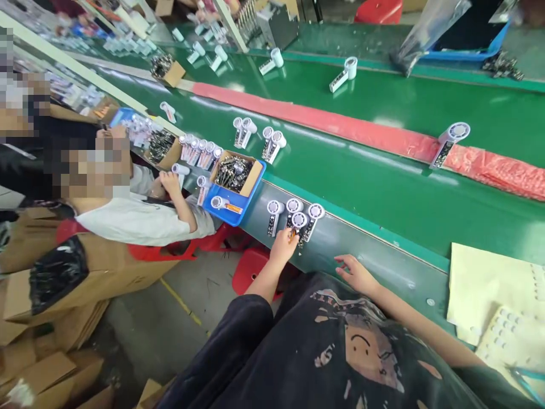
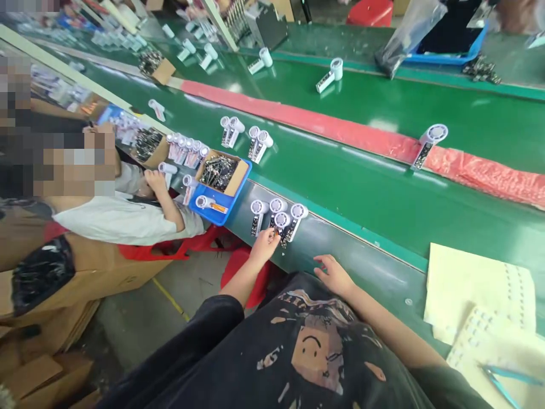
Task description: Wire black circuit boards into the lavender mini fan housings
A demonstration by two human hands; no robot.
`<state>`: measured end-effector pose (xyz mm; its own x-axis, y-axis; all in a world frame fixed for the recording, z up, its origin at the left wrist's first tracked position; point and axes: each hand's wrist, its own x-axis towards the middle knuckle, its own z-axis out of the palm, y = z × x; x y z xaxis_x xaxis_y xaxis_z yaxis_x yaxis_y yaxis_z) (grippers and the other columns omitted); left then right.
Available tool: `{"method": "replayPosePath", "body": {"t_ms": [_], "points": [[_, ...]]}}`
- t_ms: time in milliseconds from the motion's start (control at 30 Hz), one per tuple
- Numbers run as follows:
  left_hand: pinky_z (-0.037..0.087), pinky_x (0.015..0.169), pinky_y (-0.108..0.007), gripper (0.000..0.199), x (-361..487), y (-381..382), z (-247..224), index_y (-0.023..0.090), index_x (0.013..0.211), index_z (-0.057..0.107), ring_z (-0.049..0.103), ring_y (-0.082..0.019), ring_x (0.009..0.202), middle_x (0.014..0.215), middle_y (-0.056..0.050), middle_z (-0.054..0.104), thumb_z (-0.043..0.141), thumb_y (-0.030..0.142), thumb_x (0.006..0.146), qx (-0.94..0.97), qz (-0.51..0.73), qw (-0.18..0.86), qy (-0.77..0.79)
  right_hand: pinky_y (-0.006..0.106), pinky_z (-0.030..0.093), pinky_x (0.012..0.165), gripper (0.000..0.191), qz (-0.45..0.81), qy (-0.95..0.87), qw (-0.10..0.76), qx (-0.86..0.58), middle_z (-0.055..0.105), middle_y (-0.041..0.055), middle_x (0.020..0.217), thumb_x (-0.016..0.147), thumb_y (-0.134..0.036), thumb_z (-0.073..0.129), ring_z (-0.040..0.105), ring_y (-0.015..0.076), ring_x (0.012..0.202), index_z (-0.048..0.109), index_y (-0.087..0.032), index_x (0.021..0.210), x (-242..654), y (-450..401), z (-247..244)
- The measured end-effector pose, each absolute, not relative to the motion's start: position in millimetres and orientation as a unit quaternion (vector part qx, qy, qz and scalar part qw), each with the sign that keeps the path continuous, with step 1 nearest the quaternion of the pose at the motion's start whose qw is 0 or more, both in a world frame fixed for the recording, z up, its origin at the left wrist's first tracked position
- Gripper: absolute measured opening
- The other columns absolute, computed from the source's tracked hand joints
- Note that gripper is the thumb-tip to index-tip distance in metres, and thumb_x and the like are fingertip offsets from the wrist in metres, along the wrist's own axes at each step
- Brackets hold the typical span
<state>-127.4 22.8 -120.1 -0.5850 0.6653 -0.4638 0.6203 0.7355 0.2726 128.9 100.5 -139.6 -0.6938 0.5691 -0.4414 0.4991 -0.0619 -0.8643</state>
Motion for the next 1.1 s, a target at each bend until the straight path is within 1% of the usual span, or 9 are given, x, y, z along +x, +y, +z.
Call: {"method": "replayPosePath", "body": {"t_ms": [100,200,367,500,667,767,867,967,1100], "points": [[0.049,0.094,-0.037,0.040,-137.7,32.3,-116.1,0.015,0.118,0.053,0.060,-0.027,0.112,0.118,-0.015,0.058,0.062,0.041,0.088,0.378,0.016,0.234,0.896,0.039,0.054,0.084,0.027,0.590,-0.695,0.017,-0.412,0.066,0.0067,0.101,0.079,-0.024,0.064,0.065,0.0187,0.081,0.067,-0.020,0.105,87.1,101.3,-129.9],[0.049,0.091,-0.037,0.039,-150.9,34.6,-108.4,0.016,0.110,0.053,0.059,-0.029,0.112,0.117,-0.014,0.056,0.068,0.039,0.082,0.416,-0.009,0.213,0.884,0.040,0.051,0.090,0.031,0.554,-0.692,0.008,-0.462,0.065,0.0078,0.102,0.082,-0.027,0.063,0.065,0.0197,0.086,0.064,-0.018,0.112,34.5,99.8,-126.0],[0.049,0.088,-0.036,0.032,-175.5,24.5,-106.1,0.018,0.111,0.053,0.059,-0.028,0.109,0.118,-0.012,0.053,0.062,0.032,0.085,0.490,-0.046,0.226,0.841,0.038,0.047,0.096,0.049,0.495,-0.654,-0.019,-0.572,0.059,0.0146,0.119,0.090,-0.039,0.054,0.059,0.0251,0.112,0.048,-0.015,0.132,-40.6,93.5,-142.3],[0.049,0.088,-0.038,0.031,-189.9,19.6,-112.7,0.019,0.112,0.052,0.057,-0.028,0.110,0.119,-0.012,0.051,0.059,0.036,0.087,0.530,-0.070,0.235,0.812,0.037,0.048,0.091,0.053,0.457,-0.636,-0.042,-0.620,0.054,0.0177,0.128,0.087,-0.040,0.059,0.060,0.0271,0.109,0.046,-0.015,0.132,-62.3,95.2,-154.0],[0.050,0.086,-0.038,0.031,-197.5,19.7,-116.6,0.018,0.113,0.051,0.057,-0.028,0.108,0.118,-0.013,0.050,0.057,0.037,0.089,0.564,-0.086,0.223,0.790,0.032,0.048,0.085,0.034,0.432,-0.648,-0.066,-0.624,0.060,0.0107,0.114,0.083,-0.029,0.063,0.061,0.0210,0.098,0.058,-0.015,0.114,-45.6,98.2,-147.1],[0.049,0.085,-0.038,0.035,-198.5,18.5,-116.5,0.017,0.112,0.052,0.058,-0.030,0.105,0.115,-0.013,0.051,0.060,0.041,0.087,0.587,-0.093,0.212,0.776,0.034,0.046,0.087,0.028,0.400,-0.655,-0.084,-0.635,0.058,0.0122,0.114,0.080,-0.025,0.064,0.060,0.0249,0.102,0.061,-0.015,0.106,-19.4,91.4,-140.1],[0.047,0.088,-0.041,0.040,-195.4,15.3,-119.2,0.016,0.113,0.053,0.056,-0.032,0.106,0.114,-0.015,0.051,0.065,0.041,0.085,0.618,-0.098,0.199,0.755,0.035,0.043,0.091,0.027,0.375,-0.657,-0.096,-0.647,0.057,0.0140,0.116,0.079,-0.021,0.063,0.057,0.0289,0.108,0.062,-0.016,0.106,8.6,77.8,-137.8],[0.042,0.095,-0.044,0.039,-185.6,13.5,-124.7,0.013,0.117,0.052,0.052,-0.034,0.112,0.118,-0.017,0.051,0.064,0.032,0.085,0.647,-0.098,0.186,0.733,0.033,0.041,0.093,0.030,0.367,-0.656,-0.098,-0.653,0.059,0.0125,0.114,0.079,-0.020,0.061,0.055,0.0280,0.110,0.060,-0.017,0.109,32.6,63.6,-139.8],[0.037,0.100,-0.047,0.034,-165.0,16.2,-128.4,0.013,0.121,0.052,0.050,-0.034,0.114,0.123,-0.019,0.052,0.050,0.016,0.087,0.686,-0.088,0.174,0.701,0.031,0.039,0.094,0.034,0.357,-0.646,-0.090,-0.669,0.060,0.0122,0.117,0.080,-0.019,0.059,0.055,0.0262,0.109,0.059,-0.016,0.114,60.8,46.7,-138.3]]}}
